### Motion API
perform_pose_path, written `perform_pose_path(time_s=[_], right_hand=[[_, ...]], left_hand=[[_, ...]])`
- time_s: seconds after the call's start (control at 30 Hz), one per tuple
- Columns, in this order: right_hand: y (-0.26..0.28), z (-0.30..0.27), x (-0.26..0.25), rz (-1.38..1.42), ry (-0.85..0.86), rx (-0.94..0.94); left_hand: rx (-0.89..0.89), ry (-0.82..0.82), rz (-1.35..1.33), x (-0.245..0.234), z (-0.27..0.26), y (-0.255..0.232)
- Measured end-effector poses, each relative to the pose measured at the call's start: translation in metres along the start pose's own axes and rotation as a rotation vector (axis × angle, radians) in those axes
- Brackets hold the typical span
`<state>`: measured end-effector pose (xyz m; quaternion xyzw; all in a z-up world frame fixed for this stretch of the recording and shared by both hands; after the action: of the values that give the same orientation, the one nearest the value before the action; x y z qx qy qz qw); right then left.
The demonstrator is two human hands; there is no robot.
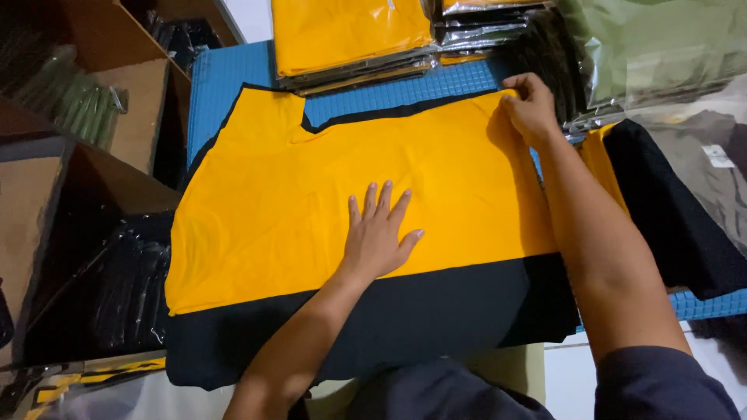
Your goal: The person folds a yellow t-shirt on a blue mat by smoothing it, folding the sleeves inward, folding the sides, and then folding the shirt in half. The folded shirt is placed into a clear plastic bag.
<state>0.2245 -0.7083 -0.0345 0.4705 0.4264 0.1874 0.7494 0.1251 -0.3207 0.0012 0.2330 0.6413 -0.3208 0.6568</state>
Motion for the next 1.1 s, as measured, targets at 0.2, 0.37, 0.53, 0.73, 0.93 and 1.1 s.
perform_pose_path(time_s=[0.2,0.37,0.53,0.73,0.93,1.1], right_hand=[[0.006,0.000,-0.006,-0.025,-0.073,-0.179],[-0.014,0.009,0.010,-0.534,-0.175,-0.507],[-0.032,0.001,0.016,-0.675,-0.165,-0.393],[0.090,-0.059,0.065,-1.249,-0.766,-0.958],[0.132,-0.139,0.130,-0.640,0.617,-0.707],[0.069,-0.082,0.077,-0.908,0.540,-0.320]], left_hand=[[-0.003,-0.014,-0.030,0.002,-0.002,0.000],[-0.014,0.022,-0.198,-0.017,-0.005,-0.004],[-0.035,0.054,-0.324,-0.024,-0.009,-0.005],[-0.034,0.043,-0.317,-0.025,-0.006,-0.006],[-0.034,0.055,-0.299,-0.025,-0.007,-0.007],[-0.026,0.040,-0.335,-0.023,-0.008,-0.005]])
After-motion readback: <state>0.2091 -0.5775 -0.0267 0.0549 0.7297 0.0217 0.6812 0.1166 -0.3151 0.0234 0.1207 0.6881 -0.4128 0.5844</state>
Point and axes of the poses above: each hand's wrist, its own z-axis towards the middle knuckle, its own x-axis out of the palm, y = z × x, the point moved 9 cm from there along z, towards the middle knuckle, and after that the axes turned 4 degrees about -z, right-handed, at the moved point
